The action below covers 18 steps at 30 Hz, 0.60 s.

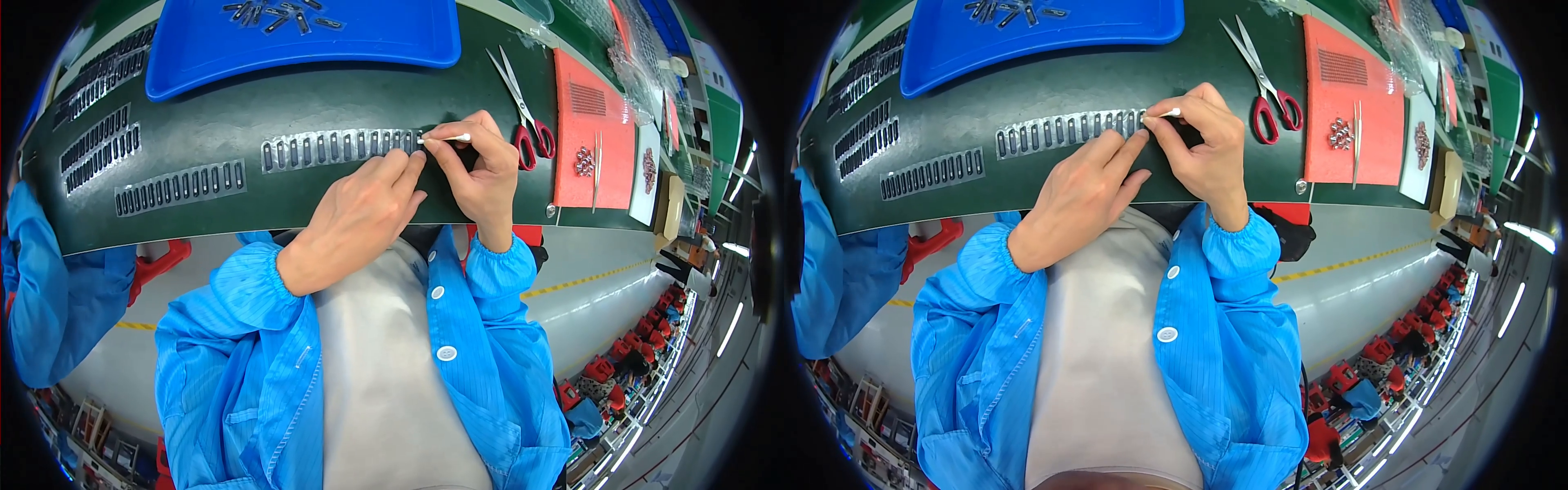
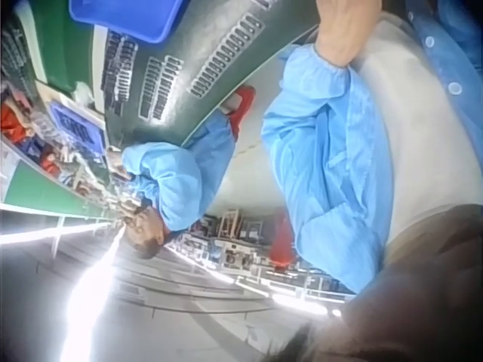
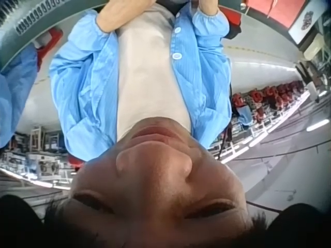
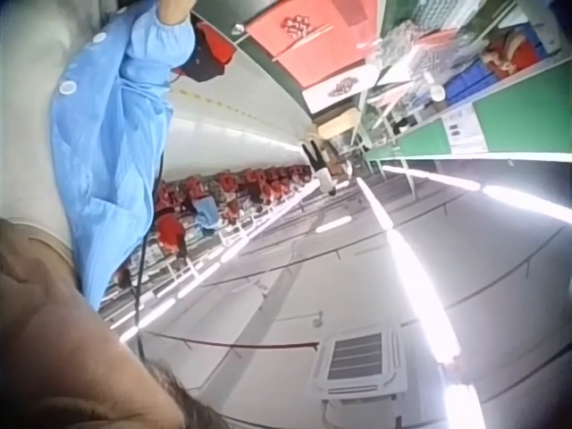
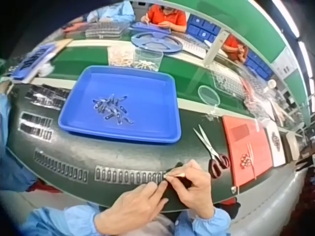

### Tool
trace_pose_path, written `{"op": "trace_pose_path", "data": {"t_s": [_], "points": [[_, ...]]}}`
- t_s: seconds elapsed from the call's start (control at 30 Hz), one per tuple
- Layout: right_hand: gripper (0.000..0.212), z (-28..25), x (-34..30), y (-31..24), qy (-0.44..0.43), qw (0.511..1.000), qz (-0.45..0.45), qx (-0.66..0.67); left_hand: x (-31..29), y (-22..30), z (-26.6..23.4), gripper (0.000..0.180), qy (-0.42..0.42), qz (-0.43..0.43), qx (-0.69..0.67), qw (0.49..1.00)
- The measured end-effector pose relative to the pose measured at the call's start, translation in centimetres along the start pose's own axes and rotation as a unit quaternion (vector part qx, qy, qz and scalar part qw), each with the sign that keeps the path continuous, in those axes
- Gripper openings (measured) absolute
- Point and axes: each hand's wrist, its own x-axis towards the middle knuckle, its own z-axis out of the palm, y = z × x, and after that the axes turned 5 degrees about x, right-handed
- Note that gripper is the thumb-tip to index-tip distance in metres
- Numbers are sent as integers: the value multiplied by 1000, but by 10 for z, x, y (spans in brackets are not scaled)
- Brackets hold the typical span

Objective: Assembling small electronic components onto a connector strip at a factory workbench.

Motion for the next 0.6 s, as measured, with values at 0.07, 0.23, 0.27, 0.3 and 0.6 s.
{"op": "trace_pose_path", "data": {"t_s": [0.07,0.23,0.27,0.3,0.6], "points": [[17,2,1,-2,14,1000,-7,-15,-1,-1,0,47,-1,2,1,1000],[17,0,0,-3,41,997,30,50,-2,-3,-3,48,16,6,-19,1000],[17,1,2,-3,40,998,29,49,-4,-5,-6,48,25,11,-35,999],[17,4,4,-3,32,999,5,31,-7,-7,-8,48,33,16,-51,998],[20,12,6,-4,14,997,-60,-52,-11,-10,-10,49,5,3,6,1000]]}}
